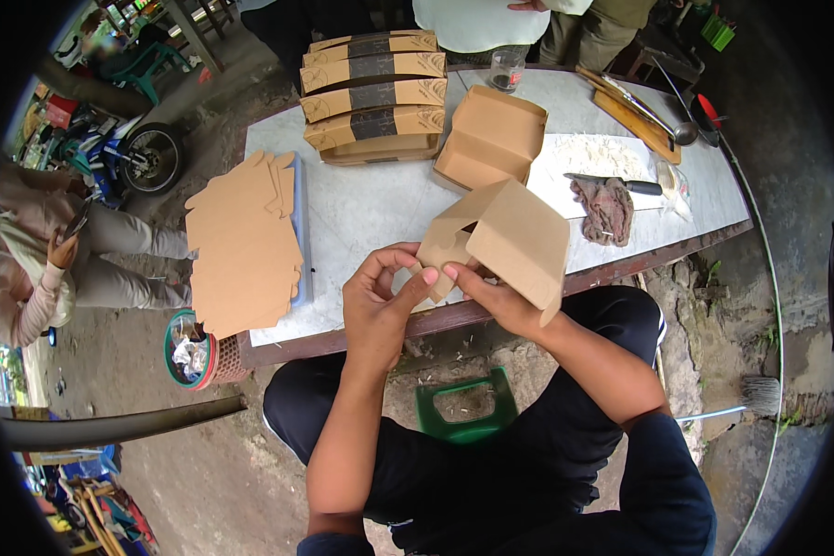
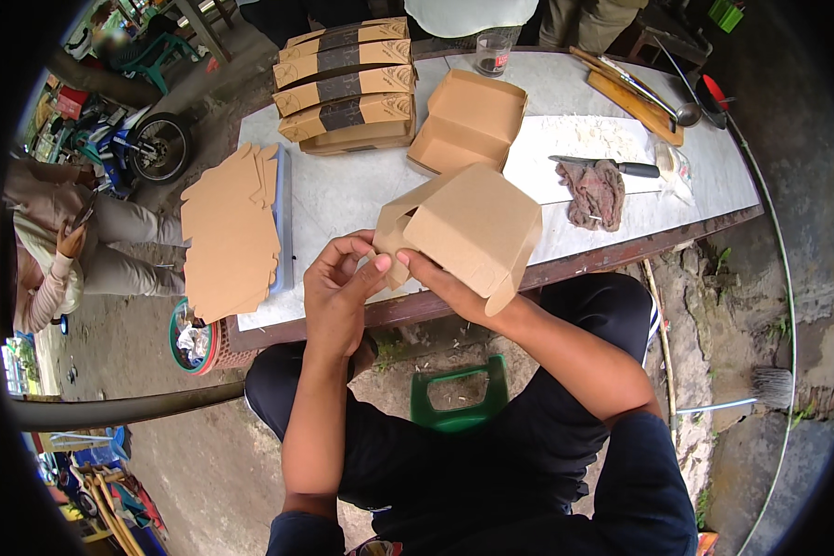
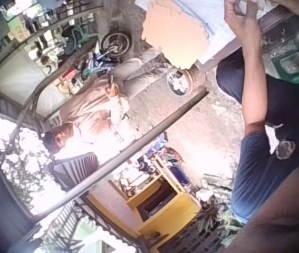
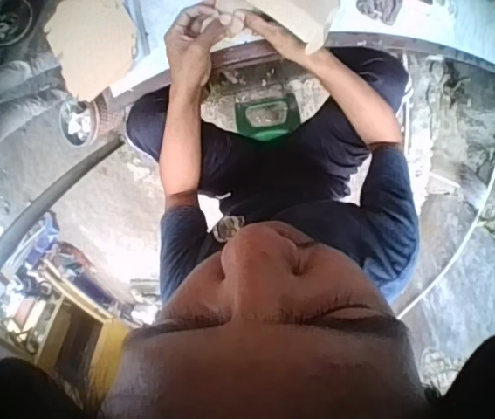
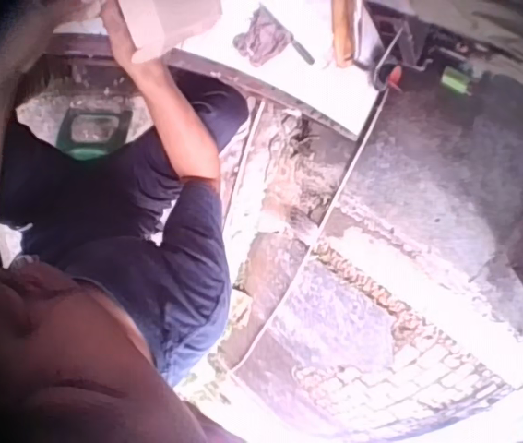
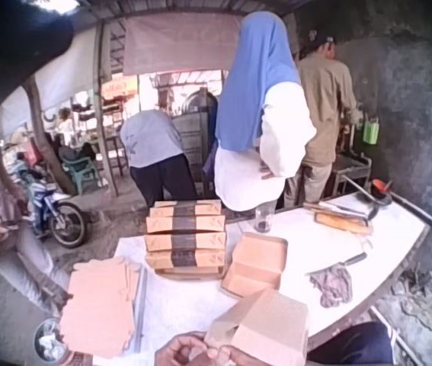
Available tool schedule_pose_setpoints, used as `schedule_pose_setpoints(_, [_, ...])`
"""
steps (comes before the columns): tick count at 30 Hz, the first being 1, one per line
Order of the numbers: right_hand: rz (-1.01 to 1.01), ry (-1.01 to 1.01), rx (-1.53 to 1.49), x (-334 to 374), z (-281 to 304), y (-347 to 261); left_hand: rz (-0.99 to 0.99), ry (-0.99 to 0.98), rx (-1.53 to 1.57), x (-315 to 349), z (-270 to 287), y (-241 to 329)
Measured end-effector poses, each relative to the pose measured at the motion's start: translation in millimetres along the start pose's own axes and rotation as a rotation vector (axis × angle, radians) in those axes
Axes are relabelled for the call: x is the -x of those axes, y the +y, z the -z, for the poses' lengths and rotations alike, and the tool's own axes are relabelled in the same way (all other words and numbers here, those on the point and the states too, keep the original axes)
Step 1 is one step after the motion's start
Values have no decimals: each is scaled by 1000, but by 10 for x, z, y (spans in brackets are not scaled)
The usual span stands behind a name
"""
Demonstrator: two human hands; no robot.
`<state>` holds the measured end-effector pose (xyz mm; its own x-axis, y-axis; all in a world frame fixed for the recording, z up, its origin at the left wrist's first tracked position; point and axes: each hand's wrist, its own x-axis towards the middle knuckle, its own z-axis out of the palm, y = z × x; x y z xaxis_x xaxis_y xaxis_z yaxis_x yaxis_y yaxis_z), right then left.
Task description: The person folds a flat cardboard sheet into a small box by creasing and tucking flaps. They handle one box at a time, folding edges and securing tabs to form the final shape.
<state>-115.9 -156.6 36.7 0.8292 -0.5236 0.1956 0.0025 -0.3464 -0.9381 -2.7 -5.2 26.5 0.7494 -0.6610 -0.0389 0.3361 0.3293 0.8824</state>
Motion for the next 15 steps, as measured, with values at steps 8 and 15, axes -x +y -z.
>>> schedule_pose_setpoints(8, [-229, -86, -312, -40, -19, -35, -102, -48, -285, -9, 102, 9])
schedule_pose_setpoints(15, [-85, 5, -131, -33, -52, -44, -97, -12, -264, 18, 70, 54])
